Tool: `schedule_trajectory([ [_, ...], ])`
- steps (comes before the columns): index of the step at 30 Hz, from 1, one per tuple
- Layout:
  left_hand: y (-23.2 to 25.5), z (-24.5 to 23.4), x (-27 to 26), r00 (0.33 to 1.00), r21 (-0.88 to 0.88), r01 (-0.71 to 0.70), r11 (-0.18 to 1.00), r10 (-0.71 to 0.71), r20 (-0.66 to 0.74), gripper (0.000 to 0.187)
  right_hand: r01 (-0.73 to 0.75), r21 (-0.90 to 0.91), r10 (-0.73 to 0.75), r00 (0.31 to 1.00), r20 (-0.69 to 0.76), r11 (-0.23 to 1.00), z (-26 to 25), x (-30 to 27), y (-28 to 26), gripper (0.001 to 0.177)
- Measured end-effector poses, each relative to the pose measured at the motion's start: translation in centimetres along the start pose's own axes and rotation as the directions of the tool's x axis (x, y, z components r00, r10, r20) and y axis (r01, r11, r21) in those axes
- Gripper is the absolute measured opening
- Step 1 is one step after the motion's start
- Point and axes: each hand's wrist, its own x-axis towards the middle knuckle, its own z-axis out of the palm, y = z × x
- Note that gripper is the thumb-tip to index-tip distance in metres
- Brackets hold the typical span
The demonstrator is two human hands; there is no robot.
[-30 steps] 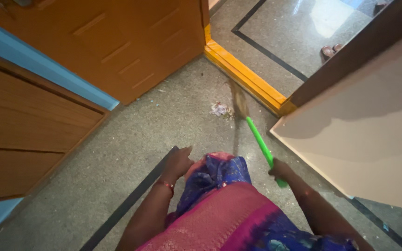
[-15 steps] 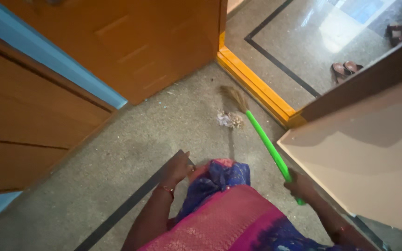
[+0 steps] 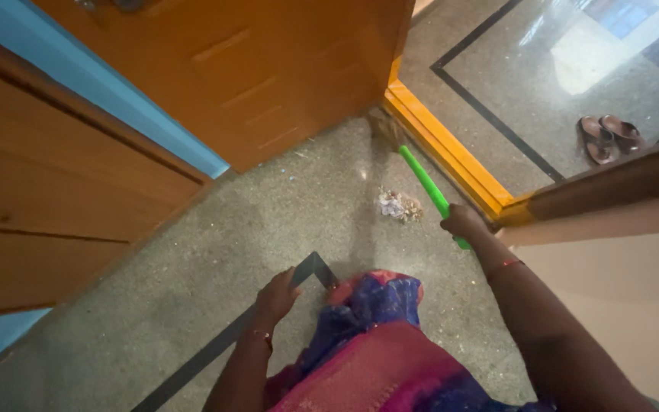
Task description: The person sweeps debris from the floor across a doorway and into a corner using a broom.
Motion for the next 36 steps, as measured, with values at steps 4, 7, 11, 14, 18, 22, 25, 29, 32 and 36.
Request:
schedule_trajectory([
  [4, -3.3, 0.7, 1.5, 1.0, -0.06, 0.003, 0.998, -0.004, -0.011, 0.069, 0.078, -0.291, -0.11, 0.989, -0.096, 0.954, 3.3, -3.0, 0.8, 0.048],
  [7, -4.1, 0.9, 3.0, 1.0, -0.112, 0.018, 0.994, -0.015, 0.025, 0.072, 0.067, -0.301, -0.088, 0.995, -0.056, 0.951, 4.6, -9.1, 4.4, 0.048],
  [11, -3.2, -1.1, 5.6, 0.986, -0.129, -0.128, 0.983, 0.113, -0.119, 0.068, 0.005, -0.345, 0.004, 1.0, 0.025, 0.938, 2.7, -17.8, 8.9, 0.053],
  [14, -2.0, -3.8, 7.9, 0.988, -0.113, -0.129, 0.985, 0.118, -0.097, 0.07, 0.044, -0.176, -0.048, 0.999, -0.018, 0.983, 0.7, -26.2, 10.2, 0.082],
  [18, -0.1, -5.1, 10.9, 0.977, -0.136, -0.187, 0.973, 0.17, -0.127, 0.068, -0.367, 0.423, 0.278, 0.925, 0.257, 0.828, 3.2, -31.0, 8.5, 0.081],
  [22, 3.3, -4.8, 13.5, 0.949, -0.124, -0.299, 0.946, 0.281, -0.14, 0.07, -0.201, 0.117, 0.154, 0.935, 0.319, 0.973, 9.9, -23.1, 5.3, 0.042],
  [25, 5.9, -6.1, 13.3, 0.938, -0.114, -0.338, 0.934, 0.324, -0.124, 0.07, -0.157, 0.025, 0.153, 0.982, 0.114, 0.987, 14.0, -18.3, 1.2, 0.048],
  [29, 5.9, -6.5, 10.2, 0.929, -0.14, -0.356, 0.924, 0.335, -0.155, 0.067, -0.125, 0.063, 0.103, 0.956, 0.276, 0.99, 16.7, -15.4, -2.5, 0.063],
  [32, 3.8, -4.6, 7.6, 0.933, -0.118, -0.328, 0.937, 0.302, -0.197, 0.067, -0.002, 0.197, -0.052, 0.961, 0.271, 0.98, 17.9, -15.3, -1.9, 0.078],
  [36, 0.1, -0.4, 2.6, 0.971, -0.106, -0.217, 0.97, 0.204, -0.124, 0.073, 0.048, 0.278, -0.128, 0.952, 0.279, 0.959, 19.6, -16.1, 0.4, 0.073],
])
